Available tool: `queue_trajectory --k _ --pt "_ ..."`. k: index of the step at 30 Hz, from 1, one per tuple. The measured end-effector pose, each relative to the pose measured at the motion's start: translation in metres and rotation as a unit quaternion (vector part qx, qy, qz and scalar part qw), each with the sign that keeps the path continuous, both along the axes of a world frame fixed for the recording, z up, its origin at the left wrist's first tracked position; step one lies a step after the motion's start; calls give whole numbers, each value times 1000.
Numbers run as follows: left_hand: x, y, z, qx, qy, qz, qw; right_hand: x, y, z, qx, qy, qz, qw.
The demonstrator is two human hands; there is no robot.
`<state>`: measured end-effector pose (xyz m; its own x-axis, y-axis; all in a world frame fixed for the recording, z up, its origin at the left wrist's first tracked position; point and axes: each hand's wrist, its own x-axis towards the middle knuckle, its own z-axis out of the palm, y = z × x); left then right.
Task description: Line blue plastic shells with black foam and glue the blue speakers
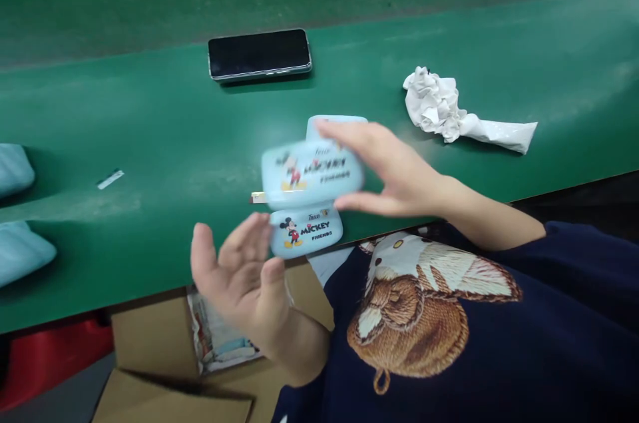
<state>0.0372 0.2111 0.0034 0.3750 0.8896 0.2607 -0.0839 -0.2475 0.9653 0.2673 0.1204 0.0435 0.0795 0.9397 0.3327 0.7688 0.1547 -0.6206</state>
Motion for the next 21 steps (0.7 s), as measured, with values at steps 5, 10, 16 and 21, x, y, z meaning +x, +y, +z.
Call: queue_trajectory --k 5,10,16,21 --pt "-20 42 -13 70 188 -219 955 40 4 -32 -29 19 -88 996" --pt "-20 55 -14 117 253 -267 922 46 5 -52 -97 -30 -116 988" --pt "-22 53 -22 115 227 -268 929 -8 4 -40 -33 -66 21 997" --pt "-29 54 -31 74 233 -275 930 -56 6 -34 -140 -79 72 984"
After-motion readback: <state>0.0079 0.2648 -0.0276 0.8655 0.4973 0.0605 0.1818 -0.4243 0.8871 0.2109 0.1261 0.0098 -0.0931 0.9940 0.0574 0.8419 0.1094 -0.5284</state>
